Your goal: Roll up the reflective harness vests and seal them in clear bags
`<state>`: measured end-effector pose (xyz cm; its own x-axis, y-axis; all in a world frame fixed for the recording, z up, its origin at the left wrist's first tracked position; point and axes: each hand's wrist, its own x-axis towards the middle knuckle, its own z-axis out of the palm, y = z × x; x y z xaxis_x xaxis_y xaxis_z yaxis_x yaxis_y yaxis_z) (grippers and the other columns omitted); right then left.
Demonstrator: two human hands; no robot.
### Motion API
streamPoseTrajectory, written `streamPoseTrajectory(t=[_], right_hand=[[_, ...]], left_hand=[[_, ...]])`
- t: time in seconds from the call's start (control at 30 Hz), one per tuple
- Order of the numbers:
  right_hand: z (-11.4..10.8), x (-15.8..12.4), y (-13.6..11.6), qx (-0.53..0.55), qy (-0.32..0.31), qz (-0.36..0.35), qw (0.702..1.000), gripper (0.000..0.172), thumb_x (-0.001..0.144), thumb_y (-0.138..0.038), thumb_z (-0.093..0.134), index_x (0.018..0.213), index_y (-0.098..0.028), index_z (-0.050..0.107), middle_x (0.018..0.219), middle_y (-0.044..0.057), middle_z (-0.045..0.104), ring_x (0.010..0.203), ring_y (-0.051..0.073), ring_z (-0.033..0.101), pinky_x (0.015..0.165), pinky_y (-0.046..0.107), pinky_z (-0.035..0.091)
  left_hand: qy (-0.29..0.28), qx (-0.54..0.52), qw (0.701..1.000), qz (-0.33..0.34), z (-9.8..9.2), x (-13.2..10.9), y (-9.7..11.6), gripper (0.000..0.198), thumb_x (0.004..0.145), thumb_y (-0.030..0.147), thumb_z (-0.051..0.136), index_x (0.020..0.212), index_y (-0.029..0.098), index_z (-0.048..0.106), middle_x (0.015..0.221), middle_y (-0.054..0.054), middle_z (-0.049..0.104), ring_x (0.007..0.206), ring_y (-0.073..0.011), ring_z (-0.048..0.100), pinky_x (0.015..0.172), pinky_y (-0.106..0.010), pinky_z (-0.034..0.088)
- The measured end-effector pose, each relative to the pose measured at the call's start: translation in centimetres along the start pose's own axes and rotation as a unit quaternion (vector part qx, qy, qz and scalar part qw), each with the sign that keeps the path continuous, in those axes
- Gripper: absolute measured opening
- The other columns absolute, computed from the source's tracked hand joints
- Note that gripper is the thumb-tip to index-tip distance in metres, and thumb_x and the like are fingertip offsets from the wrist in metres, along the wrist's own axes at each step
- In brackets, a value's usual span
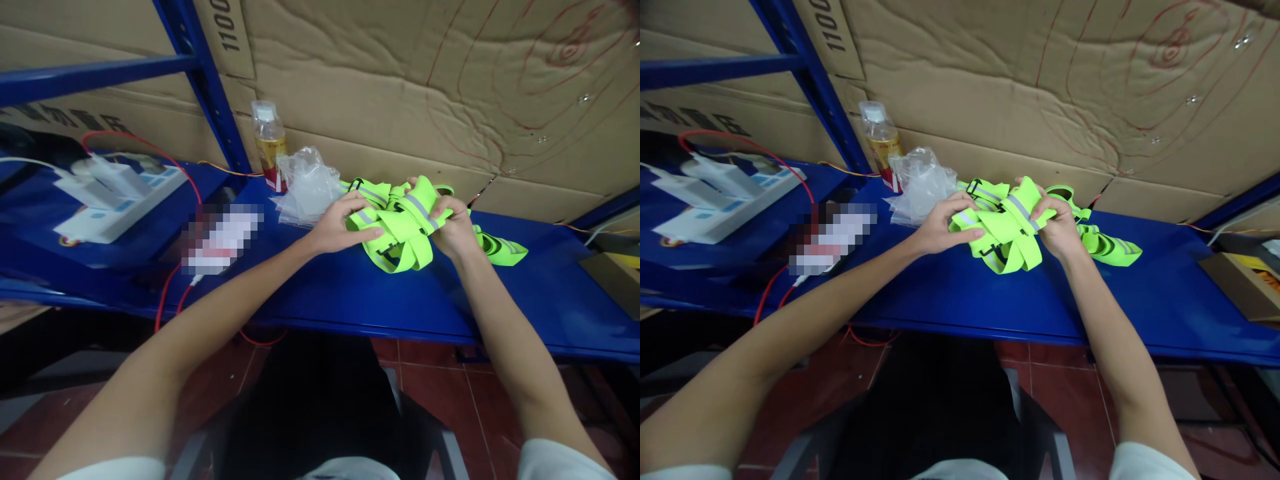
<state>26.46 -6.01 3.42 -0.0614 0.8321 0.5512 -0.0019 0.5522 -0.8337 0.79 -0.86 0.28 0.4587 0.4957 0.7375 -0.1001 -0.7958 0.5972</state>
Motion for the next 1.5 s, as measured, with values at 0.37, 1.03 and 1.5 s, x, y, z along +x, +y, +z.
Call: streamPoseTrajectory(t=[0.37,1.03,1.5], right_hand=[[-1.5,0.7,2.0,-0.076,0.231,0.02,0.97,0.036,0.068,-0.045,0.088,0.073,-0.027,0.058,0.081,-0.002,0.064,0.074,0.018,0.066,0.065,0.033,0.055],[1.7,-0.8,0.5,-0.15,0.004,0.041,0.988,0.038,0.086,-0.044,0.078,0.122,-0.035,0.074,0.131,0.001,0.075,0.116,0.027,0.071,0.104,0.048,0.058],[0.7,-0.8,-1.4,-0.033,-0.09,0.189,0.977,0.078,0.076,-0.085,0.072,0.132,-0.031,0.07,0.099,0.006,0.08,0.083,0.028,0.076,0.068,0.04,0.061]], left_hand=[[0.046,0.222,0.965,0.13,2.0,-1.2,2.8,0.04,0.096,0.038,0.074,0.131,0.024,0.061,0.118,-0.009,0.069,0.107,-0.0235,0.069,0.092,-0.039,0.059],[-0.078,0.146,0.985,0.05,3.0,-1.6,2.7,0.066,0.1,0.054,0.07,0.156,0.028,0.047,0.141,-0.015,0.056,0.12,-0.0267,0.065,0.103,-0.046,0.06],[0.076,0.084,0.994,-0.006,1.7,-1.0,2.4,0.04,0.11,0.056,0.053,0.133,0.025,0.051,0.103,-0.005,0.071,0.083,-0.0165,0.068,0.074,-0.031,0.054]])
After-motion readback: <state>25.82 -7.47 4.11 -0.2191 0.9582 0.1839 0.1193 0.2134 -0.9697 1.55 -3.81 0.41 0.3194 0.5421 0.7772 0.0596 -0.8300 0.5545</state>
